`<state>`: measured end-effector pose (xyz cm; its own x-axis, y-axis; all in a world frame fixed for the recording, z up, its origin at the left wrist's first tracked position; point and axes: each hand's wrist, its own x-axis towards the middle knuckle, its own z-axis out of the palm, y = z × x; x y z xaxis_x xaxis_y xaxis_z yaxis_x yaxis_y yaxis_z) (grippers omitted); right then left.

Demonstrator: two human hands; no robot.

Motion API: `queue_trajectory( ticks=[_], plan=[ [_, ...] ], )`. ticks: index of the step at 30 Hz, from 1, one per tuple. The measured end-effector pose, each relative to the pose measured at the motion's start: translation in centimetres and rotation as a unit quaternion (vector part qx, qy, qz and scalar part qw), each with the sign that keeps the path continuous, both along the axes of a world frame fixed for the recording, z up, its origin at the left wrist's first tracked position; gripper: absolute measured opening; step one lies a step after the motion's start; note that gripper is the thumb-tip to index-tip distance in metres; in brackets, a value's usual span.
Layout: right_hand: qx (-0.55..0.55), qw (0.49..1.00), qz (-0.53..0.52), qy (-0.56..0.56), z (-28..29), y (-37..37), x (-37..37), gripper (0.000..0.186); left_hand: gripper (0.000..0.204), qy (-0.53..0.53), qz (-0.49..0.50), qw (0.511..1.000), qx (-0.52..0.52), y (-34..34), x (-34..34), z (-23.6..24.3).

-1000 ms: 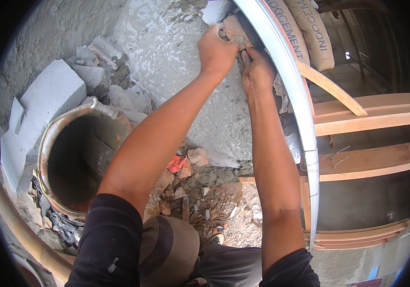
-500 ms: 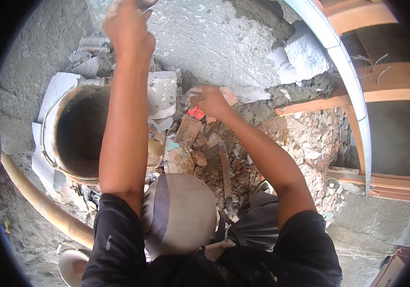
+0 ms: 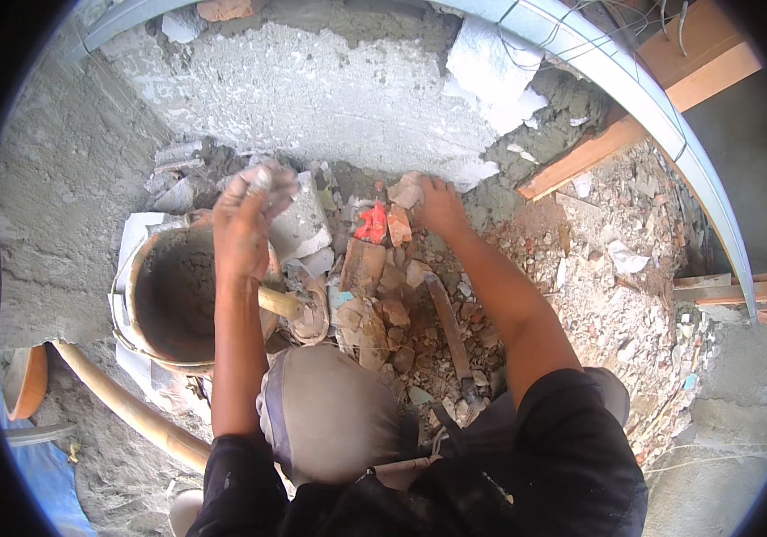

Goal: The person scoops cement from a bucket with a trowel and applies it to a curved wall section, placing small stones and bricks into the wet cement to fill gaps. The person repeatedly scoops and spreads cement along the wall edge.

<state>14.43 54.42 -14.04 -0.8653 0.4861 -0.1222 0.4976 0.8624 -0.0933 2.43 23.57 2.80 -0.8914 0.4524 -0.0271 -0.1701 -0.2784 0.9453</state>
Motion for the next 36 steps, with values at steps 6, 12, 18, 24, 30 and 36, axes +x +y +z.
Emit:
queue_trajectory(
  ticks=[6, 12, 18, 24, 30, 36],
  plan=[
    [0.019, 0.999, 0.030, -0.017, 0.4, 1.1, -1.5, 0.081, 0.022, -0.032, -0.066, 0.997, -0.031, -1.5, 2.6, -3.2],
    [-0.027, 0.999, -0.032, -0.009, 0.8, -0.3, 0.1, 0.069, 0.029, -0.003, -0.109, 0.994, -0.010, -2.2, 3.8, -4.0],
    [-0.016, 0.997, 0.042, 0.058, 3.0, -0.2, 1.4, 0.053, 0.027, 0.016, -0.079, 0.997, 0.009, -4.7, 4.7, -3.0],
    [-0.489, 0.844, 0.006, 0.220, 12.5, -7.3, -2.6, 0.041, 0.031, 0.028, 0.031, 0.998, 0.046, -7.8, 5.5, -1.8],
    [-0.703, 0.686, 0.153, 0.111, 21.2, -22.3, -5.3, 0.054, 0.053, -0.166, 0.012, 0.956, 0.241, -9.9, 6.4, -1.6],
    [-0.594, 0.730, 0.324, 0.093, 19.9, -27.0, -6.3, 0.052, 0.088, -0.195, 0.074, 0.943, 0.260, -13.8, 9.6, -0.9]
  ],
)
